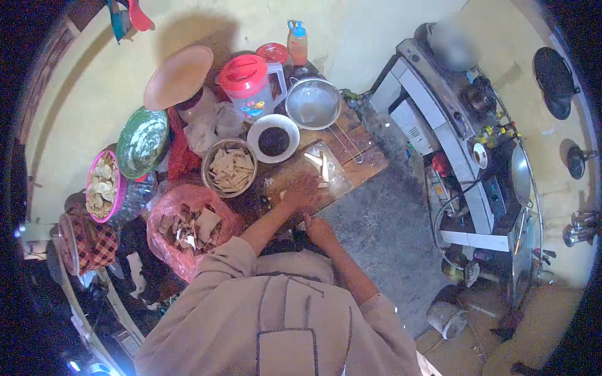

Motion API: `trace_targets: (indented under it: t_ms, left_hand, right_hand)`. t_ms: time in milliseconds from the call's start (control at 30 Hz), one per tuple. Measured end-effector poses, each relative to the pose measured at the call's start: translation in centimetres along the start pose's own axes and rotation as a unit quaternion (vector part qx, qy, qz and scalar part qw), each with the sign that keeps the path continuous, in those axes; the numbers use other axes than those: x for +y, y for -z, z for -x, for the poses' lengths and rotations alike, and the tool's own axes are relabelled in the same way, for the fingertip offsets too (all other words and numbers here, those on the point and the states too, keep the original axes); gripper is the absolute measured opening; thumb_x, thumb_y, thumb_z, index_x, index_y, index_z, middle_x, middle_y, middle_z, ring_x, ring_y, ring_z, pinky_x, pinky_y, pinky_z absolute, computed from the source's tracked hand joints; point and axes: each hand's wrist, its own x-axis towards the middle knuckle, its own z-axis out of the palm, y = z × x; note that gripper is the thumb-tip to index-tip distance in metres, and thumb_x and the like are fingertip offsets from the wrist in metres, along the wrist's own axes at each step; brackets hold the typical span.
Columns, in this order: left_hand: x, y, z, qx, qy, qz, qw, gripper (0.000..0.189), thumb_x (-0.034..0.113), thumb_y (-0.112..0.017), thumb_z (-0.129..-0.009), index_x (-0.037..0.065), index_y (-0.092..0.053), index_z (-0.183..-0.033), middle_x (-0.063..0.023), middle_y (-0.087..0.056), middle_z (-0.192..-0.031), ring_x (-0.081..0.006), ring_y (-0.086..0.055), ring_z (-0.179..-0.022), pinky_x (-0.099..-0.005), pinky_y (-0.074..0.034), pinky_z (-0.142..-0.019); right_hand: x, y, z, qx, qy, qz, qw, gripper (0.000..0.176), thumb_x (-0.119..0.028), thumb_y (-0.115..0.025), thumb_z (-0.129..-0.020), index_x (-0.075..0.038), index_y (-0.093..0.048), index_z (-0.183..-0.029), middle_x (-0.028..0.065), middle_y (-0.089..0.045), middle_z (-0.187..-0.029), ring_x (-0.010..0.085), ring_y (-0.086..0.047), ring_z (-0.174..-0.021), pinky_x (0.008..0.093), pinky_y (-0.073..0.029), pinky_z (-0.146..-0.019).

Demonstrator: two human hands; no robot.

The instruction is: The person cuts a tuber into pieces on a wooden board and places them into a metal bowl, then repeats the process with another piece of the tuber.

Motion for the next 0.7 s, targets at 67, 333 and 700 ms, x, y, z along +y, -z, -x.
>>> trace_targets:
  t_ms: [67,333,700]
  left_hand:
    - [0.3,0.1,0.0,-0.002,-0.002,-0.006,1.0,0.05,0.043,-0.046,-0.078,0.005,-0.044,-0.111,-0.0171,-0.044,-0.111,-0.033,-0.041,-0.106,-0.0439,-0.033,-0.09]
    - [-0.2,0.3,0.7,0.038,-0.032,0.043,0.998,0.053,0.041,-0.051,-0.075,0.006,-0.039,-0.114,-0.0165,-0.041,-0.111,-0.035,-0.039,-0.105,-0.0457,-0.032,-0.09]
    - [0.3,7.2,1.3,0.258,0.074,0.216,0.939,0.025,0.022,-0.054,-0.076,0.005,-0.048,-0.093,-0.0152,-0.05,-0.091,-0.0344,-0.045,-0.093,-0.0451,-0.033,-0.084]
  right_hand:
    - [1.8,-2.4,-0.5,0.042,0.039,0.041,0.998,0.029,-0.019,-0.034,-0.088,0.004,-0.05,-0.097,0.0232,-0.055,-0.066,0.0381,-0.055,-0.059,0.0465,-0.045,-0.05]
    - [-1.4,-0.4,0.5,0.025,-0.062,0.007,0.998,0.051,-0.035,-0.029,-0.09,0.005,-0.057,-0.075,0.0258,-0.057,-0.073,0.0419,-0.057,-0.071,0.0486,-0.046,-0.063]
    - [0.2,-0.1,0.4,0.094,-0.043,-0.173,0.979,0.062,-0.045,-0.023,-0.09,0.008,-0.053,-0.077,0.03,-0.052,-0.069,0.0452,-0.052,-0.073,0.0509,-0.04,-0.065]
